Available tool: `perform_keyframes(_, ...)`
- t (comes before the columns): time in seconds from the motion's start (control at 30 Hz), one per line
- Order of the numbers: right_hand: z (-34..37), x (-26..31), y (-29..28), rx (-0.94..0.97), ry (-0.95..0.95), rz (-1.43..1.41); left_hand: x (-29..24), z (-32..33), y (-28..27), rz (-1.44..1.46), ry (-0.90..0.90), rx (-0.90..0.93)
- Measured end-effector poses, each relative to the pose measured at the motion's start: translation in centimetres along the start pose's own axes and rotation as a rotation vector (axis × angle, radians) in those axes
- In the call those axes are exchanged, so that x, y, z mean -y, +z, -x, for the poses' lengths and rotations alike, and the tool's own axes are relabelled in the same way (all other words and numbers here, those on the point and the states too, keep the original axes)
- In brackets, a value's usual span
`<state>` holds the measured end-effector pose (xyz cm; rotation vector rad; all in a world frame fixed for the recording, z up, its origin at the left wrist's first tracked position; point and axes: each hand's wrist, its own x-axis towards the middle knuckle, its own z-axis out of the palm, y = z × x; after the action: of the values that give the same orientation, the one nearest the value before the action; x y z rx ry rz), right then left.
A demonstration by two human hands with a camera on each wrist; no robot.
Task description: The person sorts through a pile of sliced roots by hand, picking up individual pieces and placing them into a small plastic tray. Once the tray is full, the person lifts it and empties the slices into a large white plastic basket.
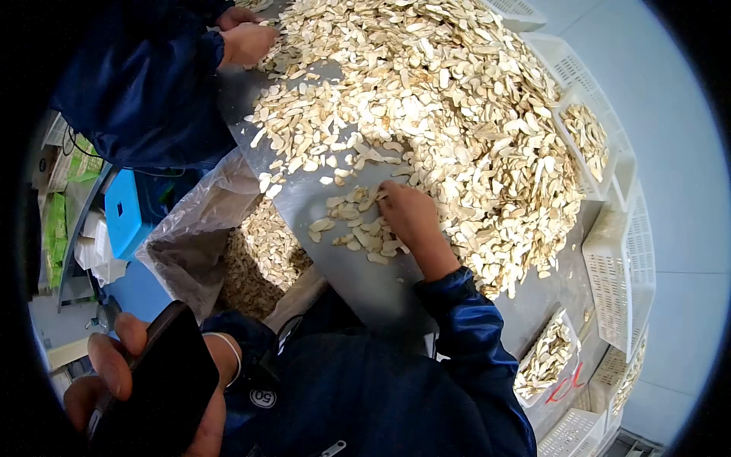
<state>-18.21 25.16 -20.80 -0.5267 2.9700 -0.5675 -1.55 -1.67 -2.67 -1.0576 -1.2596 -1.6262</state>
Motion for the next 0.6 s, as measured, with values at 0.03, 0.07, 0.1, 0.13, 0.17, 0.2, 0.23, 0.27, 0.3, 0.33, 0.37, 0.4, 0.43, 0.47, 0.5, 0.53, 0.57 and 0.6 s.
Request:
perform_keyframes(0.03,0.0,-0.2,0.0,0.009,0.013,0.012,-0.1,0.0,-0.1,-0.006,-0.008,0.004)
perform_keyframes(0.07,-0.1,-0.3,-0.1,0.019,0.025,0.024,-0.2,0.1,-0.2,-0.013,-0.016,0.008)
perform_keyframes(0.1,-0.1,-0.4,-0.1,0.029,0.037,0.037,-0.5,0.5,-0.6,-0.013,-0.033,0.011)
perform_keyframes(0.13,0.0,-0.5,-0.3,0.016,0.056,0.015,-0.8,0.6,-0.9,-0.020,-0.055,0.024)
perform_keyframes(0.17,0.2,-0.3,-0.7,0.003,0.074,-0.008,-1.1,0.7,-1.2,-0.027,-0.078,0.038)
perform_keyframes(0.2,0.3,-0.2,-0.9,-0.009,0.093,-0.031,-1.4,0.6,-1.4,-0.038,-0.105,0.063)
perform_keyframes(0.23,0.2,-0.2,-0.8,-0.020,0.074,-0.068,-1.5,0.5,-1.4,-0.043,-0.112,0.070)
perform_keyframes(0.27,0.2,-0.2,-0.8,-0.031,0.056,-0.106,-1.5,0.4,-1.4,-0.047,-0.118,0.078)
perform_keyframes(0.3,0.1,-0.1,-0.7,-0.043,0.037,-0.143,-1.3,0.3,-1.1,-0.047,-0.104,0.066)
perform_keyframes(0.33,0.0,0.1,-0.7,-0.023,-0.005,-0.161,-1.5,0.1,-1.2,-0.043,-0.147,0.076)
perform_keyframes(0.37,-0.1,0.6,-0.8,-0.003,-0.046,-0.179,-1.7,-0.1,-1.2,-0.039,-0.191,0.086)
perform_keyframes(0.4,-0.1,0.9,-0.8,0.017,-0.088,-0.197,-2.6,-0.4,-1.8,-0.033,-0.294,0.118)
perform_keyframes(0.43,-0.1,0.9,-0.7,-0.008,-0.094,-0.208,-3.0,-0.6,-2.1,-0.027,-0.398,0.150)
perform_keyframes(0.47,-0.2,0.9,-0.7,-0.032,-0.100,-0.219,-2.6,-0.3,-2.0,-0.014,-0.310,0.115)
perform_keyframes(0.5,-0.3,1.0,-0.7,-0.055,-0.108,-0.229,-1.8,0.2,-1.6,-0.003,-0.221,0.079)
perform_keyframes(0.53,-0.2,1.1,-0.7,-0.104,-0.118,-0.222,-1.4,0.4,-1.5,0.009,-0.132,0.043)
perform_keyframes(0.57,0.2,1.3,-1.0,-0.154,-0.127,-0.216,-1.5,0.3,-1.5,0.006,-0.138,0.047)
perform_keyframes(0.6,0.5,1.5,-1.3,-0.206,-0.136,-0.207,-1.6,0.2,-1.4,0.004,-0.141,0.051)
